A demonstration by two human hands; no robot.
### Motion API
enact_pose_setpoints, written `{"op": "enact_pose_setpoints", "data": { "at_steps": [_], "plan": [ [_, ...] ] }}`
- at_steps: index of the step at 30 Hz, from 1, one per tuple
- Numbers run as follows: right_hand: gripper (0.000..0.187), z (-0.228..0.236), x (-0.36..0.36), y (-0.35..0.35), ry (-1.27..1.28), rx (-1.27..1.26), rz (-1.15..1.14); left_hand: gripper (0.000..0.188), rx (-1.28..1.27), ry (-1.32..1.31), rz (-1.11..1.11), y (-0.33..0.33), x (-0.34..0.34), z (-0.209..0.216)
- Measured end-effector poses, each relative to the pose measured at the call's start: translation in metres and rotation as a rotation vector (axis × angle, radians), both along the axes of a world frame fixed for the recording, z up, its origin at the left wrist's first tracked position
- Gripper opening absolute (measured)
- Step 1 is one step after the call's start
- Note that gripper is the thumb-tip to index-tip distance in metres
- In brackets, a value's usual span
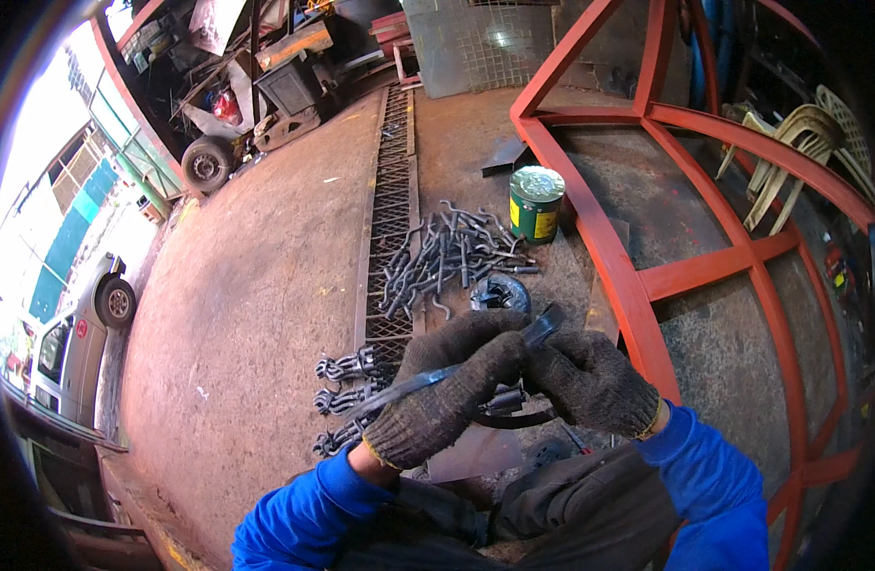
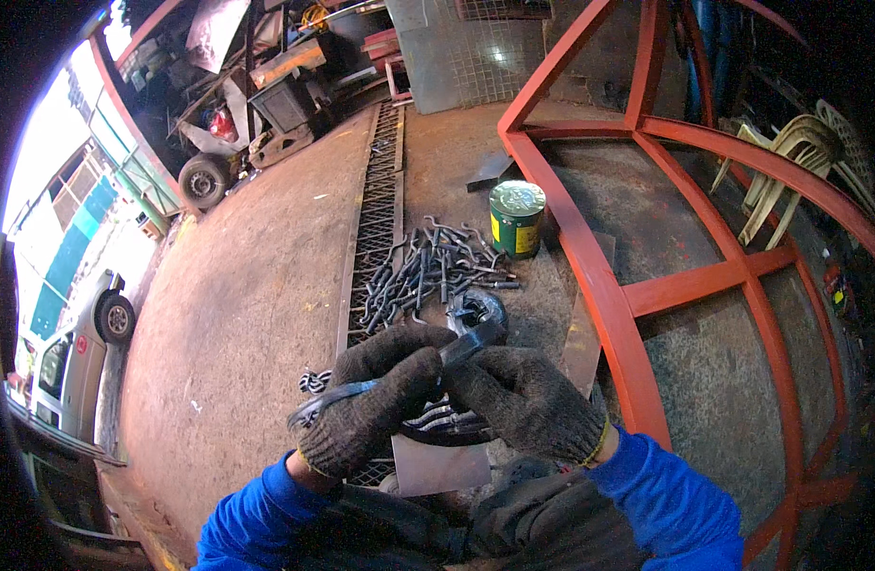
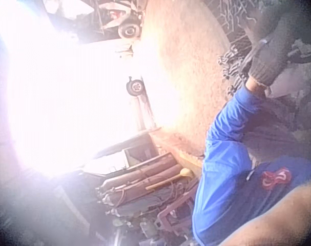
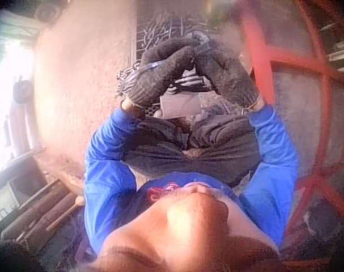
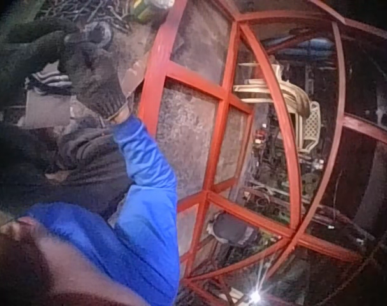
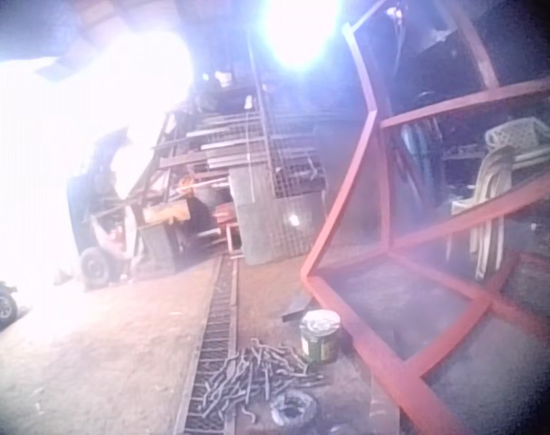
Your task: The person sits on the floor and bundles several curved metal rods together using a black strap. They wrap the strap around the rods, pull it tight, and secure it to hold the bundle in place.
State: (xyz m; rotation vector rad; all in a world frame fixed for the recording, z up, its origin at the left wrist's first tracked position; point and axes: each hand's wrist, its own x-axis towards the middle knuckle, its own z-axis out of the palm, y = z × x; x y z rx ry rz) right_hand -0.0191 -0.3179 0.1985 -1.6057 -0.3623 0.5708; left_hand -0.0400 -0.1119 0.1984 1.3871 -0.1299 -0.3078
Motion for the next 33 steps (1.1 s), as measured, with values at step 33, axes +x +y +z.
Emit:
{"op": "enact_pose_setpoints", "data": {
  "at_steps": [33],
  "plan": [
    [0.029, 0.003, 0.004, -0.012, 0.129, -0.033, 0.1, 0.036, 0.047, 0.026, -0.182, 0.011, 0.007, 0.003]
  ]
}}
